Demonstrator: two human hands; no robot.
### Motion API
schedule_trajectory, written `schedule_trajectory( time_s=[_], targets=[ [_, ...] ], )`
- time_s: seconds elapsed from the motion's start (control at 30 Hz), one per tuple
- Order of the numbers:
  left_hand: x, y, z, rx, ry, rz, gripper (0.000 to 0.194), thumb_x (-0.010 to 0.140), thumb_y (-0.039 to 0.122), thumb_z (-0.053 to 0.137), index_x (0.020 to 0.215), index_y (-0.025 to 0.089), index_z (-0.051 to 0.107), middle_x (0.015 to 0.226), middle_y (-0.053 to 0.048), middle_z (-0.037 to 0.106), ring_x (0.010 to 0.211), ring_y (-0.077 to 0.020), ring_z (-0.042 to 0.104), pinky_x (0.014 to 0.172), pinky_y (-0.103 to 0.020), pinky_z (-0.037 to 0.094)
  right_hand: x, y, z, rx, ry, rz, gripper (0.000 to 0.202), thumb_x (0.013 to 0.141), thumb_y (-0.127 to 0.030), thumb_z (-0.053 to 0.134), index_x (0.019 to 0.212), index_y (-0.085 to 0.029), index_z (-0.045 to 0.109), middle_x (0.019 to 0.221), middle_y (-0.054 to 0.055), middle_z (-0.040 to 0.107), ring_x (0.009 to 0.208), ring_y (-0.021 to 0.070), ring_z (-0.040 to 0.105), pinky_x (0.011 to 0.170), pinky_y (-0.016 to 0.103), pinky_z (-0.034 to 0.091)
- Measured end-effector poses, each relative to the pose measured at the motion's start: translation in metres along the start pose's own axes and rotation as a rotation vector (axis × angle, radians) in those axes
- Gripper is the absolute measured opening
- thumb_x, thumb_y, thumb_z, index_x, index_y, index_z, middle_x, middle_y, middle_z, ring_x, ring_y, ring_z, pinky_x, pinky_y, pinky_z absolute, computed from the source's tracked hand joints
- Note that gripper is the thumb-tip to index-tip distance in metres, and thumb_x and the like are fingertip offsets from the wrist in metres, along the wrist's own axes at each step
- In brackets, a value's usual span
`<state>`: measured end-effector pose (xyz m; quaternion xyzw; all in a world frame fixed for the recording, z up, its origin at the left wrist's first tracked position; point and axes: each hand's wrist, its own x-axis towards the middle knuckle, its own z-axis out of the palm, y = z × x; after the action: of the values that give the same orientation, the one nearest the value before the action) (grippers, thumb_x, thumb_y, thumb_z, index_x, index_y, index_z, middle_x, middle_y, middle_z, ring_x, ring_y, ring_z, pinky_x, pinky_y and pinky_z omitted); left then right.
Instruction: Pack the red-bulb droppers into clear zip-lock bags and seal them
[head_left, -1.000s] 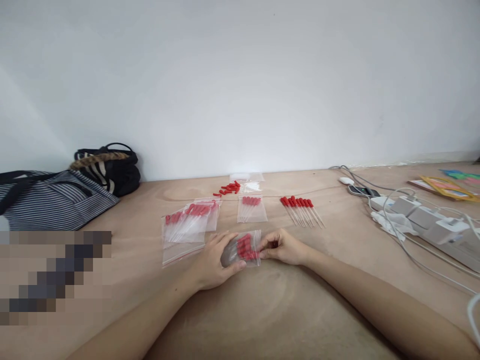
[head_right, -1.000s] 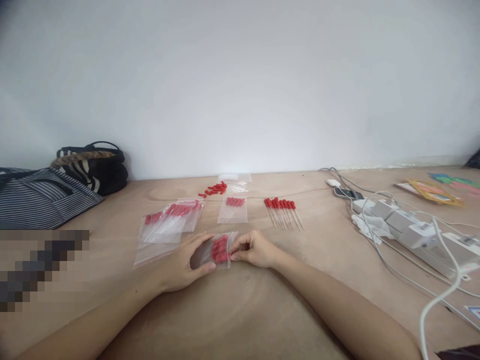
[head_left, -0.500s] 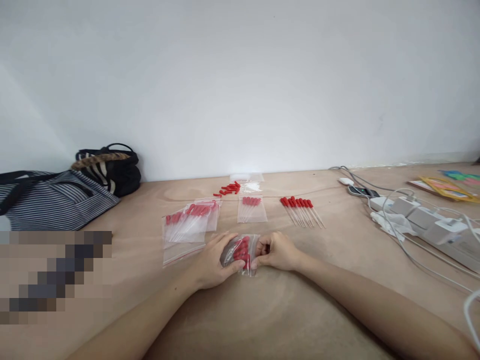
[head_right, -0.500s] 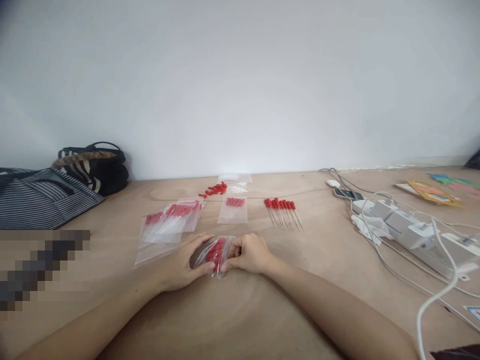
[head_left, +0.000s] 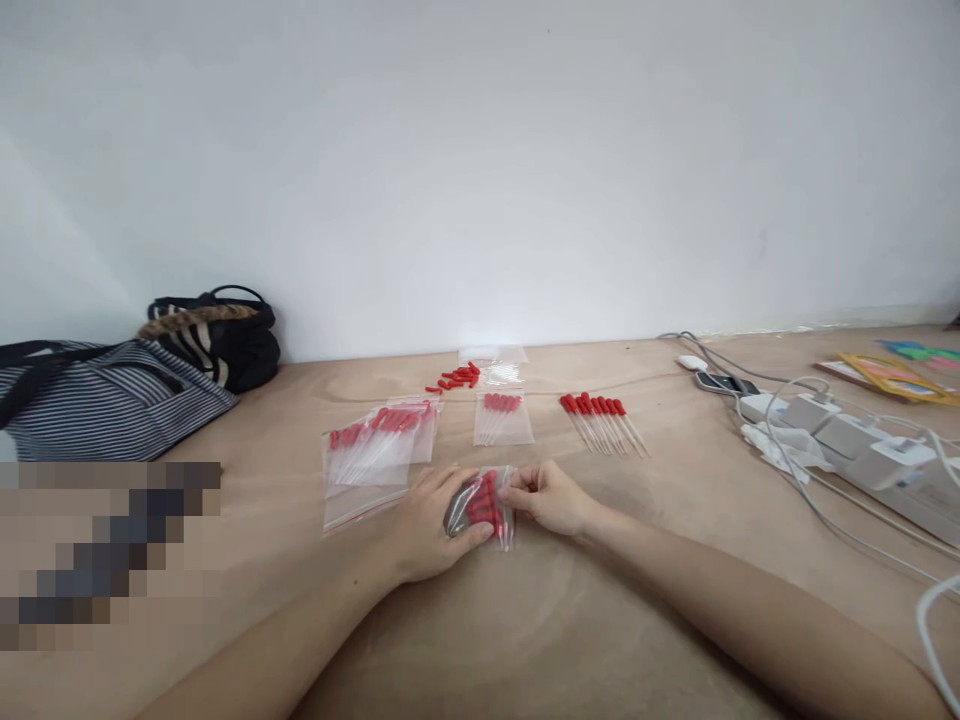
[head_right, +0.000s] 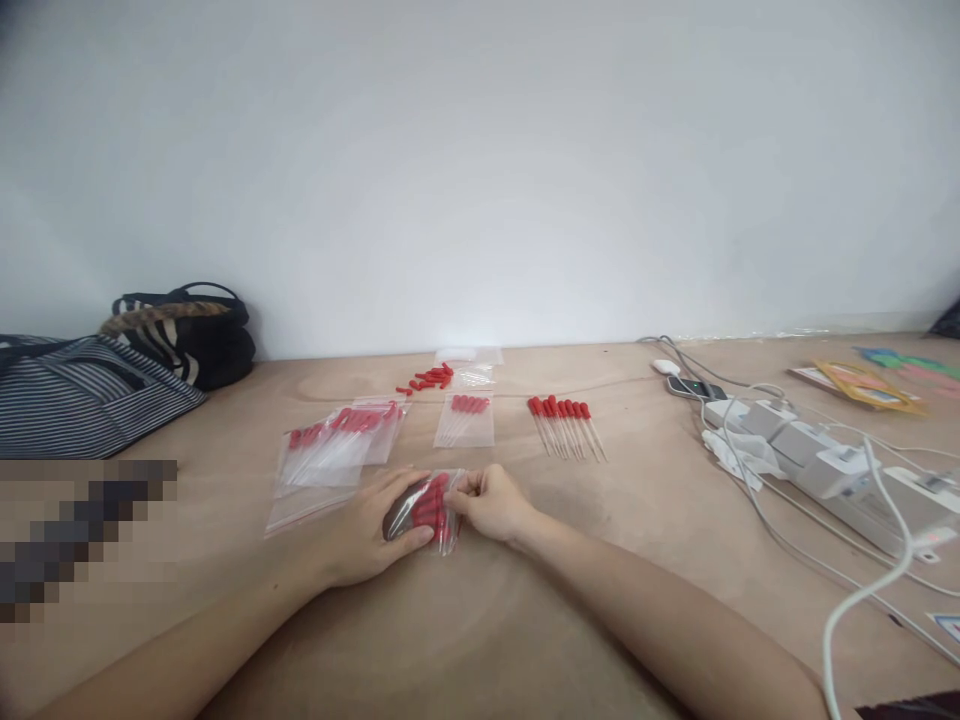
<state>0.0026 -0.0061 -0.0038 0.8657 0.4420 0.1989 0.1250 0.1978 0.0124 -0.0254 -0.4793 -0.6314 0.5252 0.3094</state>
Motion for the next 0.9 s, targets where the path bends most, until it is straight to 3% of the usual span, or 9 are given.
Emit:
schedule_trajectory(
  time_s=[0.1, 0.2, 0.37, 0.4, 0.47, 0.57, 0.63, 0.8, 0.9],
  targets=[
    [-0.001, -0.002, 0.002, 0.029, 0.001, -0.009, 0.053, 0.074, 0.043, 0.057, 0.119, 0.020, 0.044, 0.120, -0.009, 0.051, 0.111, -0.0280, 0.047, 0.092, -0.043, 0.038, 0.000, 0.003, 0.001, -0.099, 0.043, 0.014, 0.033, 0.064, -0.044, 0.060, 0.051, -0.015, 0.050, 0.045, -0.006, 0.041, 0.045, 0.0053, 0.034, 0.045, 0.020, 0.024],
    [-0.002, -0.002, 0.002, 0.039, -0.006, -0.022, 0.053, 0.074, 0.044, 0.056, 0.120, 0.020, 0.043, 0.121, -0.009, 0.051, 0.111, -0.0277, 0.047, 0.092, -0.043, 0.038, -0.001, 0.000, -0.018, -0.184, 0.127, 0.023, 0.035, 0.063, -0.046, 0.061, 0.051, -0.016, 0.046, 0.046, -0.005, 0.041, 0.045, 0.0062, 0.035, 0.045, 0.020, 0.024],
    [0.000, -0.001, 0.001, 0.063, -0.008, 0.006, 0.054, 0.075, 0.045, 0.056, 0.121, 0.020, 0.043, 0.120, -0.009, 0.051, 0.111, -0.0279, 0.046, 0.092, -0.044, 0.037, -0.008, -0.005, -0.066, -0.660, 0.602, -0.124, 0.023, 0.069, -0.040, 0.057, 0.063, -0.018, 0.053, 0.068, 0.001, 0.057, 0.061, 0.0128, 0.048, 0.053, 0.023, 0.029],
    [0.001, 0.000, 0.001, 0.068, -0.011, 0.013, 0.054, 0.075, 0.046, 0.056, 0.121, 0.020, 0.043, 0.120, -0.009, 0.051, 0.111, -0.0282, 0.046, 0.092, -0.044, 0.037, -0.010, -0.005, -0.070, -0.710, 0.604, -0.146, 0.024, 0.070, -0.040, 0.055, 0.061, -0.018, 0.054, 0.070, 0.002, 0.058, 0.063, 0.0132, 0.049, 0.054, 0.023, 0.030],
    [0.003, 0.002, 0.002, 0.067, -0.017, 0.027, 0.055, 0.075, 0.047, 0.055, 0.121, 0.020, 0.043, 0.119, -0.010, 0.052, 0.110, -0.0282, 0.047, 0.092, -0.044, 0.038, -0.013, -0.004, -0.069, -0.705, 0.488, -0.196, 0.027, 0.073, -0.040, 0.051, 0.060, -0.018, 0.058, 0.069, 0.002, 0.059, 0.061, 0.0127, 0.049, 0.056, 0.024, 0.031],
    [0.006, 0.004, 0.003, 0.052, -0.010, 0.047, 0.053, 0.075, 0.048, 0.055, 0.119, 0.020, 0.045, 0.118, -0.009, 0.053, 0.108, -0.0268, 0.048, 0.092, -0.043, 0.038, -0.013, -0.002, -0.050, -0.556, 0.219, -0.184, 0.034, 0.075, -0.045, 0.049, 0.062, -0.017, 0.062, 0.057, -0.001, 0.056, 0.053, 0.0106, 0.046, 0.052, 0.023, 0.031],
    [0.007, 0.005, 0.004, 0.047, -0.002, 0.050, 0.053, 0.075, 0.048, 0.055, 0.118, 0.020, 0.045, 0.118, -0.008, 0.053, 0.108, -0.0266, 0.048, 0.092, -0.042, 0.038, -0.012, -0.001, -0.034, -0.475, 0.116, -0.113, 0.039, 0.074, -0.050, 0.049, 0.057, -0.016, 0.062, 0.050, -0.002, 0.053, 0.050, 0.0098, 0.044, 0.051, 0.022, 0.030],
    [0.008, 0.006, 0.005, 0.049, -0.003, 0.058, 0.052, 0.074, 0.044, 0.057, 0.119, 0.021, 0.044, 0.118, -0.008, 0.053, 0.109, -0.0264, 0.047, 0.093, -0.042, 0.037, -0.009, -0.007, -0.007, -0.353, 0.162, 0.027, 0.035, 0.071, -0.050, 0.053, 0.066, -0.018, 0.066, 0.056, -0.003, 0.058, 0.058, 0.0107, 0.050, 0.071, 0.027, 0.035],
    [0.007, 0.006, 0.005, 0.045, -0.003, 0.046, 0.053, 0.074, 0.043, 0.057, 0.120, 0.021, 0.042, 0.116, -0.008, 0.053, 0.107, -0.0265, 0.048, 0.092, -0.042, 0.037, -0.008, -0.011, -0.001, -0.328, 0.207, 0.084, 0.028, 0.072, -0.042, 0.053, 0.067, -0.018, 0.065, 0.062, -0.003, 0.060, 0.064, 0.0121, 0.052, 0.086, 0.037, 0.026]
  ],
)
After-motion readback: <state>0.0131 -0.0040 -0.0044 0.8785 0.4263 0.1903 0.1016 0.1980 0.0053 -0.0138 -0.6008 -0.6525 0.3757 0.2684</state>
